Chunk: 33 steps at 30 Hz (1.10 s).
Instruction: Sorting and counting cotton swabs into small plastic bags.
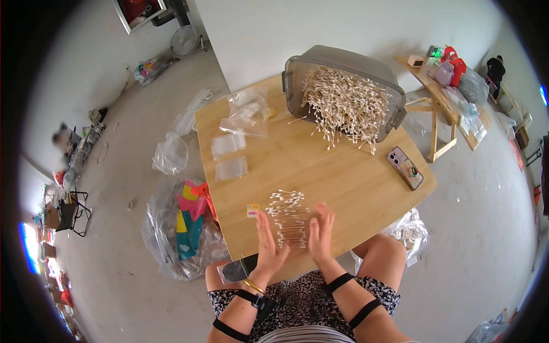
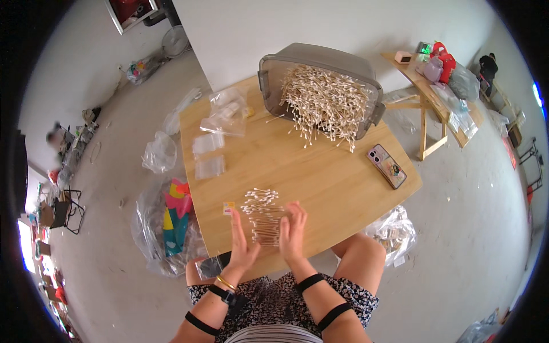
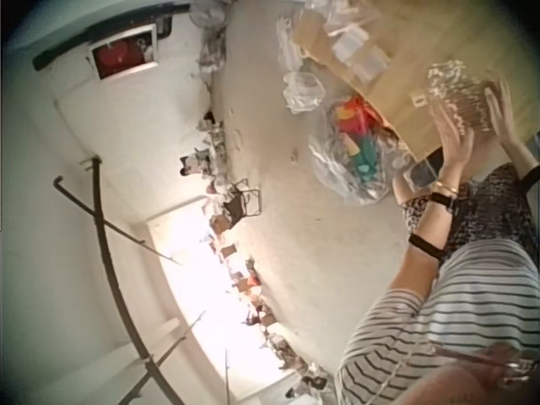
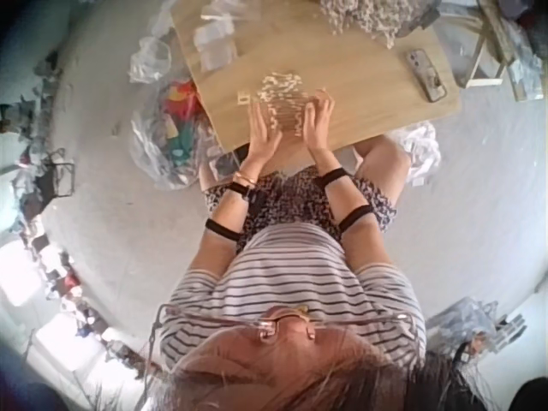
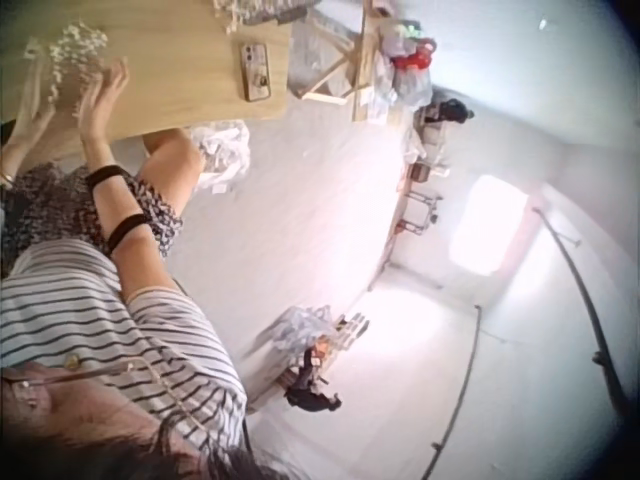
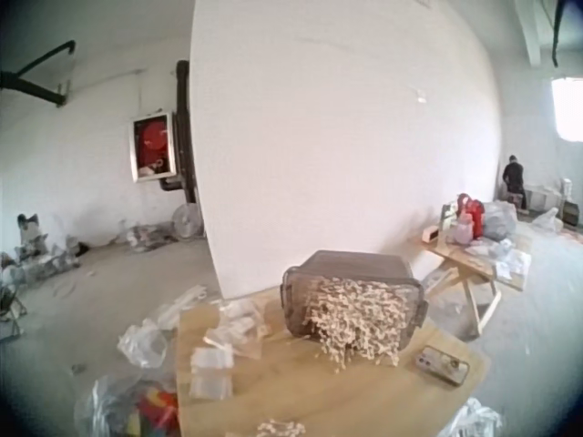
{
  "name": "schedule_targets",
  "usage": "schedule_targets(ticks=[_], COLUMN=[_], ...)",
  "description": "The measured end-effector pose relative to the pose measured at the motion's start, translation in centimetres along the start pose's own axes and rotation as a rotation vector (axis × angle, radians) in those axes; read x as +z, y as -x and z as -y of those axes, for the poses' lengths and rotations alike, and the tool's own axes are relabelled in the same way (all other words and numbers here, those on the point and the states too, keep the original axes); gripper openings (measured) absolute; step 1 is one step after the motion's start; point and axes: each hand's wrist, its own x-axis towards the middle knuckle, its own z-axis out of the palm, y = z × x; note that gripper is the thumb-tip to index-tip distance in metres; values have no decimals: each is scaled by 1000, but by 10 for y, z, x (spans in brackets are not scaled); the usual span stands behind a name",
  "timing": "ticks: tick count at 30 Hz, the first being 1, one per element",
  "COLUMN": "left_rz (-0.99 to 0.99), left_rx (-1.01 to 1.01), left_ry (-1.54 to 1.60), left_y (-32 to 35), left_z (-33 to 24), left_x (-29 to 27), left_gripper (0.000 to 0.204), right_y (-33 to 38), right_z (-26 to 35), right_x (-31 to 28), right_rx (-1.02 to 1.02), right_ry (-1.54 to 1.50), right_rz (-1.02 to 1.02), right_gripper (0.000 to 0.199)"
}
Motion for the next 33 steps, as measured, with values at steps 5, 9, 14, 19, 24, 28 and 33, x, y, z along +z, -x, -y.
schedule_targets(ticks=[5,9,14,19,24,28,33], left_rz=[-161,-85,-157,-123,-171,-81,187], left_rx=[-194,-120,-128,-99,-118,-66,41], left_ry=[322,376,453,387,344,-39,-625], left_y=[-46,-65,-70,-83,-86,-70,-74], left_z=[28,22,33,30,20,10,-18], left_x=[8,24,19,28,29,-2,19], left_gripper=[87,88,88,87,83,79,86], right_y=[-39,-41,-54,-66,-72,-66,-40], right_z=[-3,-8,-10,-8,-11,-10,-34], right_x=[17,35,33,48,31,-29,-52], right_rx=[28,-54,-100,-54,-54,-88,-80], right_ry=[-63,-52,-70,-29,-46,324,871], right_rz=[76,105,104,170,128,41,32], right_gripper=[40,45,45,43,44,47,53])
